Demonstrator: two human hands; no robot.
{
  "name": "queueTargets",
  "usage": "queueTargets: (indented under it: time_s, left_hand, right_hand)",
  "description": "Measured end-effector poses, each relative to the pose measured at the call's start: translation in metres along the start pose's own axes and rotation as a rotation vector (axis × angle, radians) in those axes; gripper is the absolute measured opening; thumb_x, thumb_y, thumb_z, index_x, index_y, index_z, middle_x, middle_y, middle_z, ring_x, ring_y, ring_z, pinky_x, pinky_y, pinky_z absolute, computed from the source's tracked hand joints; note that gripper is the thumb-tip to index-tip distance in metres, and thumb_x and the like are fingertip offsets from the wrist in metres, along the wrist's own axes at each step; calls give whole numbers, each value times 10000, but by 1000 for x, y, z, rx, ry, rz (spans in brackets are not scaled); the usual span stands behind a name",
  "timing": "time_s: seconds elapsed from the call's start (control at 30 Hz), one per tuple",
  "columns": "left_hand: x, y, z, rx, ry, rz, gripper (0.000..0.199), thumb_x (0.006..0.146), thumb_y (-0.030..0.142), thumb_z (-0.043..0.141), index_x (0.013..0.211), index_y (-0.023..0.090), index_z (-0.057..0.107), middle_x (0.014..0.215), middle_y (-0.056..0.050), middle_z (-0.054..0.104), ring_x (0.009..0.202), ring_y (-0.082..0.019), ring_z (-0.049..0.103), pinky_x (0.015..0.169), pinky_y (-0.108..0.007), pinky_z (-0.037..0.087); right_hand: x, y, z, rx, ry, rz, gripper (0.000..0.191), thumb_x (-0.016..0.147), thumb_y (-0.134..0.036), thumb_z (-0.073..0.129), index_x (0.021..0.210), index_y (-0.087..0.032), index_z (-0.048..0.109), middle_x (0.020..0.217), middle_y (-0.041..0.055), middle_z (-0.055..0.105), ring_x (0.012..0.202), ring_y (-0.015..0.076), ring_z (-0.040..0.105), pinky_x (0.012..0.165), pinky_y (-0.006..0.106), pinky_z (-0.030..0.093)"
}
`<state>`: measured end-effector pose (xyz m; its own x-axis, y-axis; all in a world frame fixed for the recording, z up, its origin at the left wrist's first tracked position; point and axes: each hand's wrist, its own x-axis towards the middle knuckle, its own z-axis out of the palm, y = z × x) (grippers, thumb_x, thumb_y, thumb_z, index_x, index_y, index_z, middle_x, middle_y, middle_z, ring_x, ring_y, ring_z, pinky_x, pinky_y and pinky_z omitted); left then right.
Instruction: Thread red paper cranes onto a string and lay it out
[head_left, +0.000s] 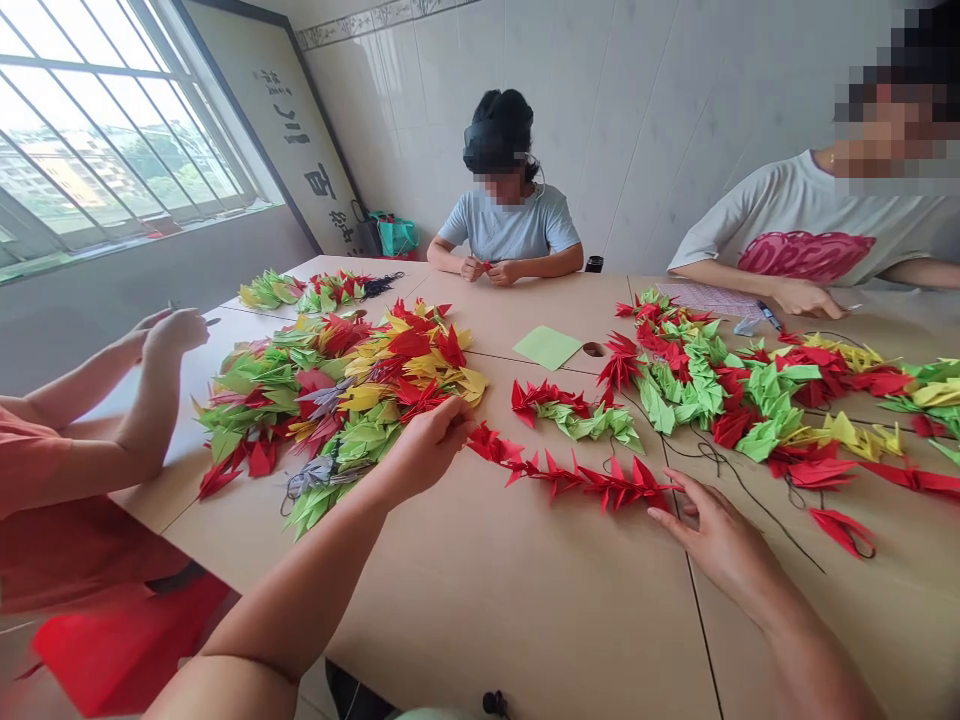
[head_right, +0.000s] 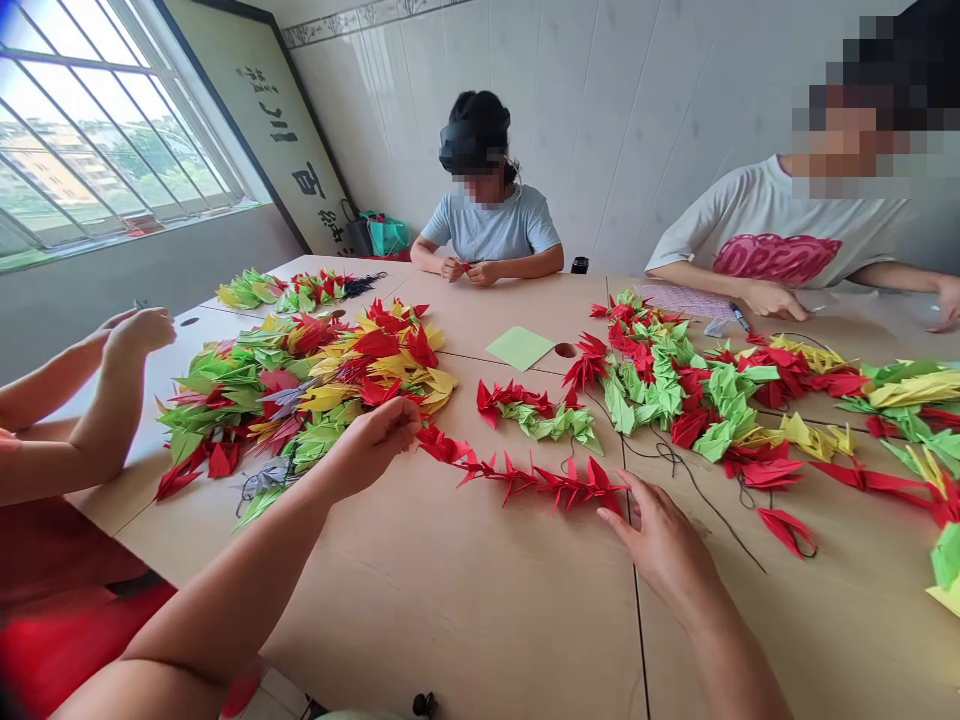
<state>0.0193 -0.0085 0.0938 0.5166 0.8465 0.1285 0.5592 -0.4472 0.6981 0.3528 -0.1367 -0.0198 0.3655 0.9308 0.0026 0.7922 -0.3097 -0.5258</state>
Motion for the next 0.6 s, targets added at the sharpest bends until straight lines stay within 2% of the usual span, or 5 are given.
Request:
queueTargets:
  time_s: [0.17,0.3,0.4,0.53,0.6]
  left_hand:
    - [7,34,-5,23,46,160,106,893,219,420,821,182,487,740,14,517,645,-104,418,610,-208,365]
    - [12,63,-1,-6,32,352,136,920,219,418,848,185,529,838,-11,540,745,-115,483,690,-217,398]
    - [14,81,4,-49,-9,481,152,925,219,421,880,190,563,877,-25,540,788,-123,512,711,-225,419]
    - [17,90,11,-110,-20,520,151,924,229,437,886,190,578,880,-30,550,788,-126,525,716,-235,434]
    - [20,88,15,-164,-20,501,134,915,240,467,871,189,582,848,-24,554,772,-125,525,707,-235,437]
  right_hand:
    - [-5,-44,-15,81,209,-155,538,787,-554,480,1146,-168,587,1188,151,583,1126,334,513,943,505,416]
    - [-16,-119,-48,399,64,-306,411,865,-494,510,1213,-278,552,1297,62,527,1149,253,510,910,406,468]
    - [-21,-162,-68,552,48,-439,333,880,-454,525,1139,-259,603,1179,63,598,1070,236,549,882,377,472]
    - [-23,-181,-73,635,-74,-456,228,901,-401,520,866,-220,655,832,22,646,773,163,597,674,263,490]
    - [-21,-179,-68,686,-124,-423,250,902,-390,522,787,-210,652,792,11,632,710,142,587,635,248,482]
